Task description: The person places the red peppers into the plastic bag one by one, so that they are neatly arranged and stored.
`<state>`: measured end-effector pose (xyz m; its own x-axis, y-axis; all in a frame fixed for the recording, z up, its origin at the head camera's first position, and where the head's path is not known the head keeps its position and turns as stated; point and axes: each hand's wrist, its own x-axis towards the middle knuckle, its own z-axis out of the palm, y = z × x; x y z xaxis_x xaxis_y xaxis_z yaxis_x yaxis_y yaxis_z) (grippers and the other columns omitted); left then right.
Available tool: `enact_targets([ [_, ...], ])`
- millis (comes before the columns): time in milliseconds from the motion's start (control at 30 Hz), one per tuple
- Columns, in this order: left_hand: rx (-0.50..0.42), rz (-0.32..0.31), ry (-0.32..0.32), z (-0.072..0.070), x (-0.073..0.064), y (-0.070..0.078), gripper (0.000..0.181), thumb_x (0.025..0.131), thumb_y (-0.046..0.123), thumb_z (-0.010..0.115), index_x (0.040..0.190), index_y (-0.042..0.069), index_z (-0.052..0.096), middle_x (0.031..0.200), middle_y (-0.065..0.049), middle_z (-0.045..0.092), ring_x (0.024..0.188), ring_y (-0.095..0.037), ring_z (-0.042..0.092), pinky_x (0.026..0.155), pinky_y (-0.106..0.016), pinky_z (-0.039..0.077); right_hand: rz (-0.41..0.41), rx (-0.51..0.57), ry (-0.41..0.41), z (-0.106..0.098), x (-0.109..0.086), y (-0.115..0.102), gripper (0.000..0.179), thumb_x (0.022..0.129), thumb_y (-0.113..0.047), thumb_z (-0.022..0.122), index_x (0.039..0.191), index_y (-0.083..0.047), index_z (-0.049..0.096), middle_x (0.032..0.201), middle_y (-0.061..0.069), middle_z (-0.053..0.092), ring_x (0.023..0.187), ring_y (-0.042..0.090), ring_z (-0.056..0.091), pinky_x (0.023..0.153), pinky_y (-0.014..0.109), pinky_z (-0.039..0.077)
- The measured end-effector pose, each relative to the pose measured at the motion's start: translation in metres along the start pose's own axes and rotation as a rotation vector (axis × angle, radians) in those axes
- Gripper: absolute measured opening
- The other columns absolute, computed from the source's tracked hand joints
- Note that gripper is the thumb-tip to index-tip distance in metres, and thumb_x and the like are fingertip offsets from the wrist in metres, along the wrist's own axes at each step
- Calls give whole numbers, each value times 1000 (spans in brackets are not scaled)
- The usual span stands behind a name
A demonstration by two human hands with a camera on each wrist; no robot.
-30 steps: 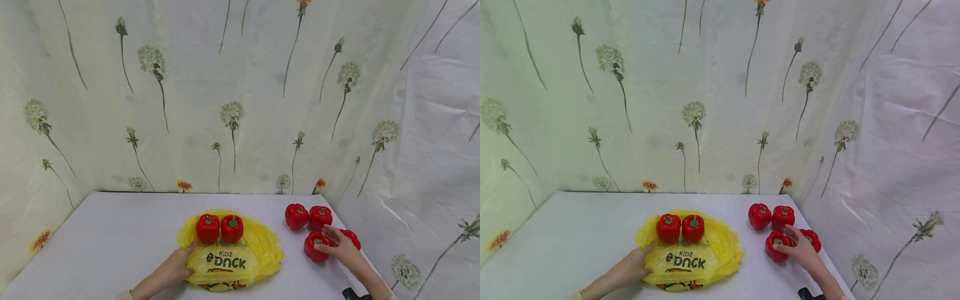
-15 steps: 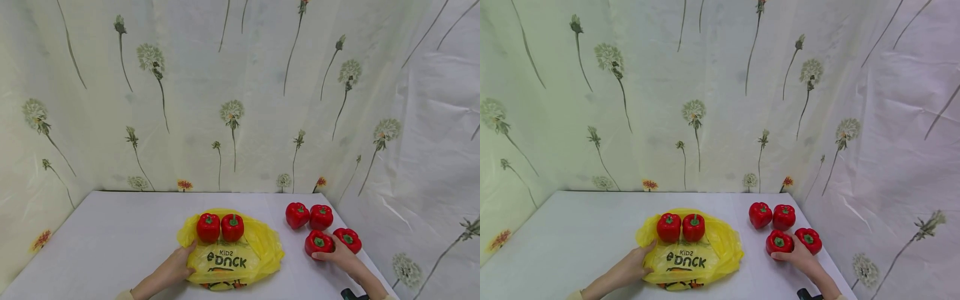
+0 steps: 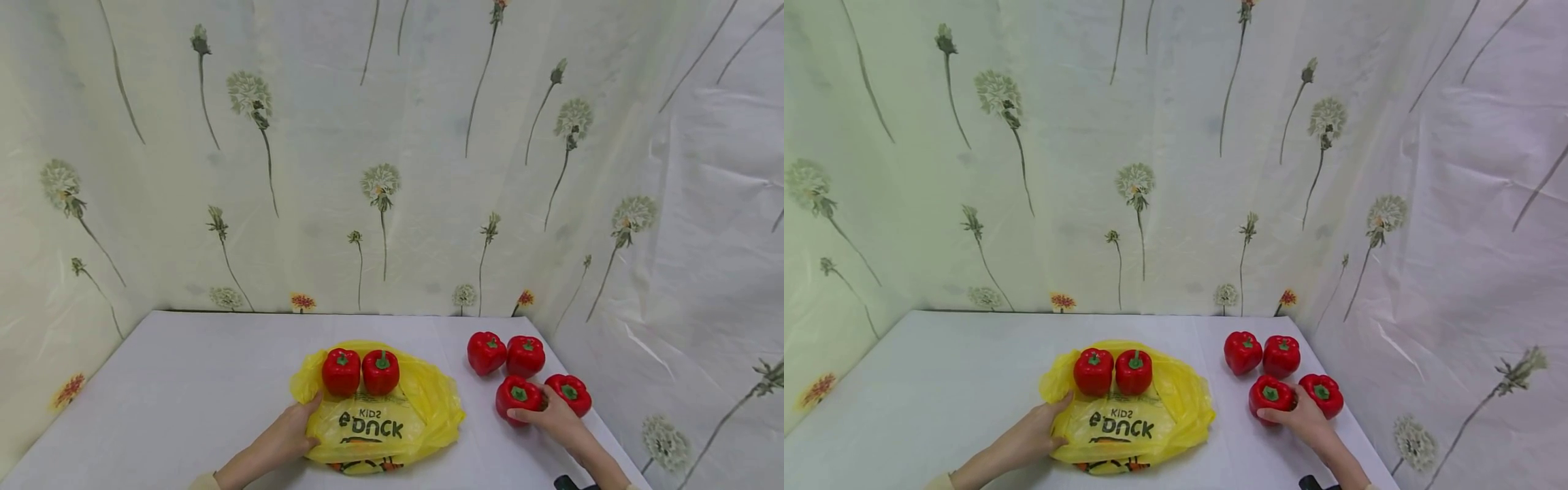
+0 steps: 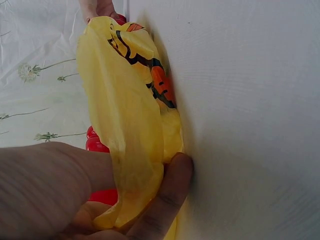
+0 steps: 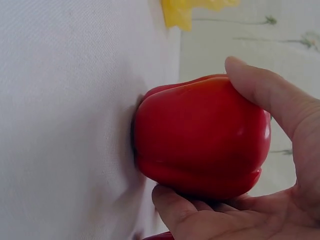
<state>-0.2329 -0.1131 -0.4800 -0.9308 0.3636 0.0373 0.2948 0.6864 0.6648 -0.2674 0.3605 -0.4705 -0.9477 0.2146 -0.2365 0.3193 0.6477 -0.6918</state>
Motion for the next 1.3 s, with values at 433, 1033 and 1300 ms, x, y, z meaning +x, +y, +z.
enact_targets([
  [433,-15,-35,-19,-1,2,0,78,72,-6,75,138,-18,35,137,-38,43,99,-29,55,77,-37,50,2,-21,11,0,2,-5,118,61,-59,81,143,5,27,137,33,38,123,52,37,82,53,56],
  [1033,-21,-43,-12,0,3,-1,79,72,-7,75,139,-17,35,139,-37,43,102,-29,54,80,-40,52,-97,-21,1,-8,-8,-35,124,62,-66,77,147,7,23,143,34,35,128,53,35,85,51,56],
  [1300,-16,-24,-3,0,2,-1,78,71,-7,75,138,-18,36,139,-37,43,108,-31,54,88,-47,51,-139,-32,14,-4,-11,-55,127,59,-69,76,148,4,24,144,33,37,128,51,37,86,51,55],
])
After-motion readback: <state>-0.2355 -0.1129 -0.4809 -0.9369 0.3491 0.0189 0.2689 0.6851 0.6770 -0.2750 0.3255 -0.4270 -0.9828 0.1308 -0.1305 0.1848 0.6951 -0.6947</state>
